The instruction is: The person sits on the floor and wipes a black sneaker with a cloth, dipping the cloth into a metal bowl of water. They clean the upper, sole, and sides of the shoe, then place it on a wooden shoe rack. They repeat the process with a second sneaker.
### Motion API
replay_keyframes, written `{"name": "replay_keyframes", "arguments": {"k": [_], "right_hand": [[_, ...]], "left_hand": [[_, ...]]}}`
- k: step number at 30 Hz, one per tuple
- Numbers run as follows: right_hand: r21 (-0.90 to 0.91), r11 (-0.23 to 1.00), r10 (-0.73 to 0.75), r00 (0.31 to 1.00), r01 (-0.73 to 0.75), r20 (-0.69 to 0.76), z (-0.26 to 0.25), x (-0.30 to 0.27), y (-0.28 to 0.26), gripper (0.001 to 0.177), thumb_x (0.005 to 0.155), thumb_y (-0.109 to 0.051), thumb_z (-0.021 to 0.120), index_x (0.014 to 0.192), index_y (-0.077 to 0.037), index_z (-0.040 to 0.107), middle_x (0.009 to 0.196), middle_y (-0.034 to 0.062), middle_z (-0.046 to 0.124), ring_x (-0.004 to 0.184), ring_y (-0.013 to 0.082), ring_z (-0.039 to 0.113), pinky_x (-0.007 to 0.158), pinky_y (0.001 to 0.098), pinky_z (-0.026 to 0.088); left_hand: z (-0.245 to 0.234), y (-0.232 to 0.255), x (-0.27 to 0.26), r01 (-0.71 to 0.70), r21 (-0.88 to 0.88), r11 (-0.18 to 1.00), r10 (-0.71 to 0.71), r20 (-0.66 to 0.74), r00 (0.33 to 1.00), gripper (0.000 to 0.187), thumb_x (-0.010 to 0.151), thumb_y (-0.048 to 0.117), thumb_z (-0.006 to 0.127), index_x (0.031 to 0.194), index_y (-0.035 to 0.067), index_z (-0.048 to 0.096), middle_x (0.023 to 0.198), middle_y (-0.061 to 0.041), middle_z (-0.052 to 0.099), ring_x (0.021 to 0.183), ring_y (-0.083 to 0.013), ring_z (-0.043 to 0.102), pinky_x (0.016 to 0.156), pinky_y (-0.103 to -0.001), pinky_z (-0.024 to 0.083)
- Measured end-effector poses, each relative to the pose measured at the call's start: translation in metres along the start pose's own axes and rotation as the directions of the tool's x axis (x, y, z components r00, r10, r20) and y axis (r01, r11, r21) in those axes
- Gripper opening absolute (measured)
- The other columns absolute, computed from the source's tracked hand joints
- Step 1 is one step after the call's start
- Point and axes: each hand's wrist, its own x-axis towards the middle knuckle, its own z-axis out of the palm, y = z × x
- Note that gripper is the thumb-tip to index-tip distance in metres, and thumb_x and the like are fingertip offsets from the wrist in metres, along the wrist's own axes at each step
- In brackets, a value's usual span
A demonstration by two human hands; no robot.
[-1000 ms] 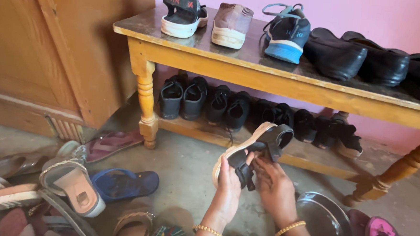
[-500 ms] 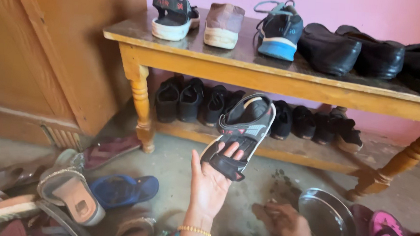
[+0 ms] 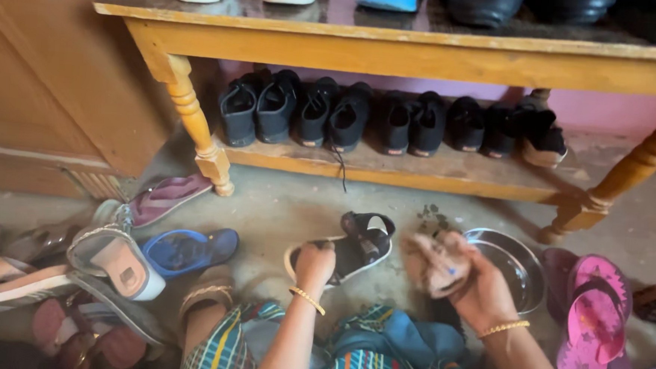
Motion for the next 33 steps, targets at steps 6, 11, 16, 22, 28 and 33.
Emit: {"name": "replay_keyframes", "arguments": {"k": [6,11,16,22,28,33], "right_hand": [[0.239,0.971,0.003,0.999,0.008,-0.047,0.016,-0.01,-0.016,0.055,0.099,-0.042,0.047,0.134,-0.001,0.059,0.131,0.0121,0.066,0.117,0.0278,0.064,0.1,0.0415,0.05],[0.225,0.973,0.072,0.995,-0.056,-0.064,0.007,-0.001,-0.009,0.056,0.089,-0.034,0.039,0.132,-0.003,0.057,0.127,0.0136,0.067,0.114,0.0298,0.065,0.098,0.0502,0.05],[0.182,0.983,0.013,0.998,-0.002,-0.059,-0.018,0.018,0.003,0.048,0.087,-0.023,0.038,0.127,-0.006,0.059,0.121,0.0141,0.067,0.108,0.0304,0.065,0.094,0.0486,0.051],[0.182,0.983,-0.033,0.997,0.02,0.068,-0.026,0.033,0.023,0.036,0.091,-0.013,0.045,0.123,-0.004,0.058,0.11,0.0106,0.07,0.099,0.0271,0.069,0.091,0.0459,0.054],[0.17,0.985,-0.006,0.999,-0.002,0.047,-0.02,0.027,0.036,0.031,0.095,-0.019,0.052,0.12,-0.003,0.06,0.111,0.0109,0.071,0.097,0.027,0.069,0.092,0.0455,0.054],[0.002,1.0,-0.002,0.996,0.002,0.085,-0.001,0.017,0.039,0.035,0.088,-0.004,0.059,0.123,-0.002,0.061,0.111,0.0104,0.07,0.099,0.0226,0.071,0.091,0.0423,0.057]], "left_hand": [[-0.043,0.04,-0.019,-0.055,0.569,0.821,0.167,-0.147,0.975,0.033,0.084,0.03,0.071,0.097,0.0,0.069,0.096,-0.024,0.071,0.093,-0.0408,0.069,0.082,-0.05,0.055],[-0.028,0.036,-0.004,-0.152,0.529,0.835,0.275,-0.162,0.948,0.034,0.077,0.026,0.08,0.094,-0.001,0.069,0.098,-0.024,0.07,0.093,-0.0407,0.068,0.083,-0.048,0.055],[0.032,0.005,0.013,0.055,-0.269,0.961,-0.051,0.021,0.998,0.036,0.079,0.019,0.08,0.1,-0.002,0.06,0.092,-0.02,0.075,0.084,-0.0292,0.072,0.073,-0.037,0.056],[0.048,-0.022,0.028,0.32,-0.481,0.816,-0.179,0.316,0.932,0.017,0.08,0.009,0.075,0.091,-0.003,0.077,0.081,-0.01,0.073,0.072,-0.0185,0.065,0.062,-0.032,0.05],[0.059,-0.02,0.019,0.265,-0.56,0.785,-0.09,0.32,0.943,0.015,0.08,0.008,0.076,0.091,0.0,0.079,0.086,-0.006,0.078,0.079,-0.0135,0.069,0.071,-0.027,0.051],[0.043,-0.002,0.018,0.395,-0.638,0.661,-0.103,0.444,0.89,0.015,0.082,0.004,0.074,0.096,-0.001,0.077,0.089,-0.006,0.077,0.078,-0.0147,0.068,0.069,-0.03,0.049]]}}
